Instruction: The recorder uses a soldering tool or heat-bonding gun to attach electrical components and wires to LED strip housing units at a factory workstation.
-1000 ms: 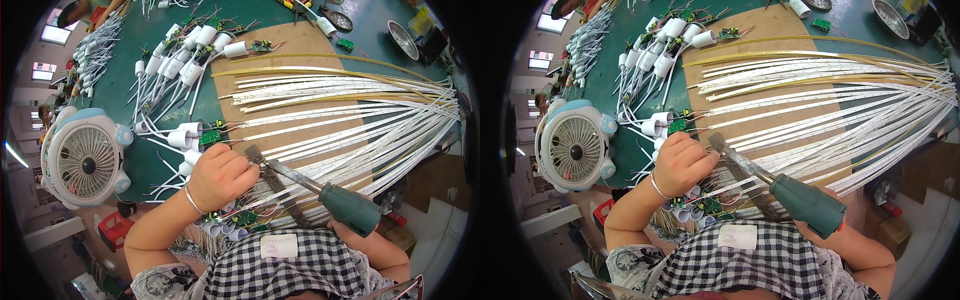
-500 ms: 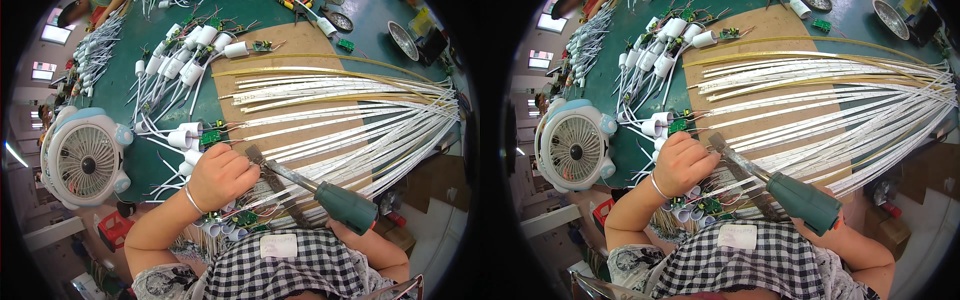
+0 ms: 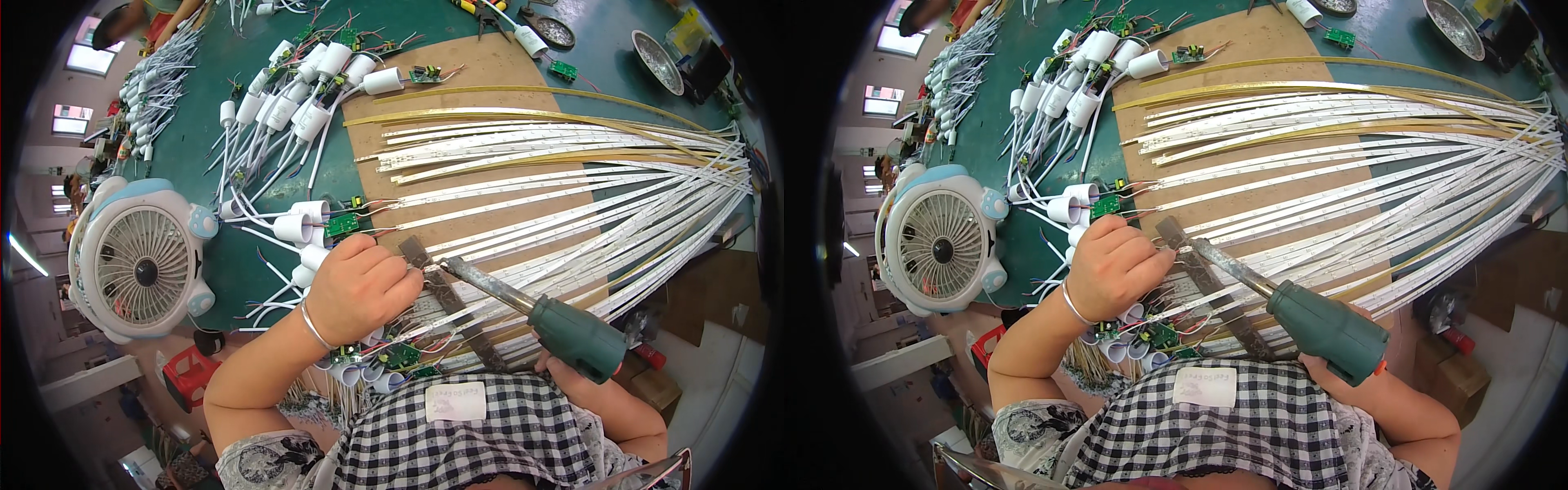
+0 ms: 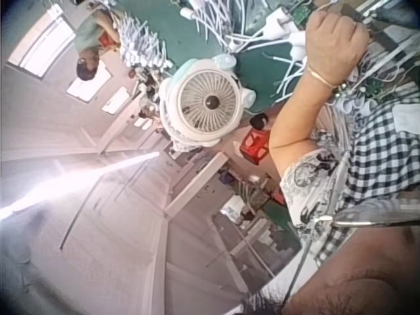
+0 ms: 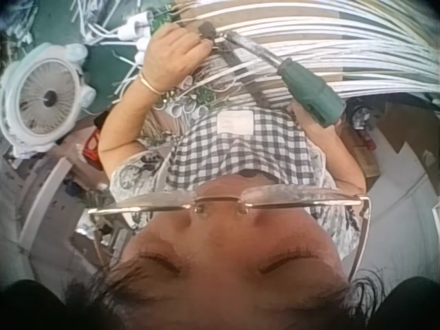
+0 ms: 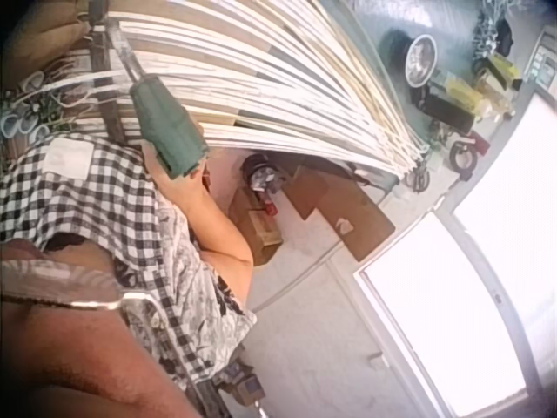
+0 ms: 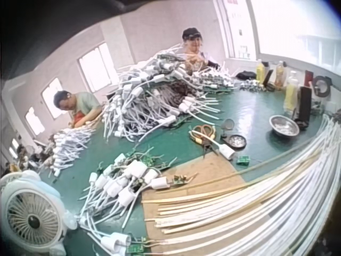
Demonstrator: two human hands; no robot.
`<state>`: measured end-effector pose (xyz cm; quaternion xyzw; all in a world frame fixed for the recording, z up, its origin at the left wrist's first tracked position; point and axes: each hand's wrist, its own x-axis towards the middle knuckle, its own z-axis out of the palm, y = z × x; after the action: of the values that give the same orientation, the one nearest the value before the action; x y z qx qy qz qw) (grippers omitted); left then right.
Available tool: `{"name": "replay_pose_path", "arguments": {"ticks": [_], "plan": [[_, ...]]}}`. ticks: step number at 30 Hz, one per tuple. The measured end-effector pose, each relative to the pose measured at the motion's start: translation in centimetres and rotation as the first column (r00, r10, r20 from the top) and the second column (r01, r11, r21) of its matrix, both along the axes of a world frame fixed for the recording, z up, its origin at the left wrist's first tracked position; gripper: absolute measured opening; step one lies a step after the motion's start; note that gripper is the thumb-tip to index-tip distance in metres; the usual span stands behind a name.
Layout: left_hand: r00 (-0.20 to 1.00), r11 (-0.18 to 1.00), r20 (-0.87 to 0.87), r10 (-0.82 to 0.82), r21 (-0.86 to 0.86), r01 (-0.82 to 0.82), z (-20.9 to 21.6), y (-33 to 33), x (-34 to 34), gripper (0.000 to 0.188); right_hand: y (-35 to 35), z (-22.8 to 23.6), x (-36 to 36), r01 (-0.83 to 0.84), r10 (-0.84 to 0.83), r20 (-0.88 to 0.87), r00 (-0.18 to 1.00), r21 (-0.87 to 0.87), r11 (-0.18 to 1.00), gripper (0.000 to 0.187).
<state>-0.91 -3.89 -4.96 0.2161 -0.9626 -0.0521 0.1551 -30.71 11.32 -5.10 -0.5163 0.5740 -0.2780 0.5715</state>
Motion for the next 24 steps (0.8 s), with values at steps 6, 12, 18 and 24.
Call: {"name": "replay_pose_path", "arguments": {"ticks": [6, 12, 18, 24], "plan": [[1.000, 1.000, 0.028, 0.002, -0.011, -0.001, 0.3, 0.0, -0.2, 0.018, 0.0, 0.0, -0.1, 0.007, -0.007, 0.019, 1.000, -0.008, 1.000, 0.035], [1.000, 1.000, 0.024, 0.002, -0.002, -0.002, 0.5, 0.0, -0.3, 0.020, -0.4, 0.4, 0.2, 0.011, -0.014, 0.059, 0.998, 0.047, 0.999, 0.035], [1.000, 1.000, 0.007, -0.014, 0.003, 0.014, 0.5, -0.1, -0.4, 0.021, -1.2, 0.8, 0.1, -0.058, 0.058, 0.026, 0.998, -0.007, 0.998, 0.036], [1.000, 1.000, -0.005, -0.020, 0.023, 0.020, 0.4, 0.0, -0.4, 0.023, -1.3, 0.9, 0.2, -0.081, 0.080, -0.014, 0.997, -0.080, 0.994, 0.038]]}}
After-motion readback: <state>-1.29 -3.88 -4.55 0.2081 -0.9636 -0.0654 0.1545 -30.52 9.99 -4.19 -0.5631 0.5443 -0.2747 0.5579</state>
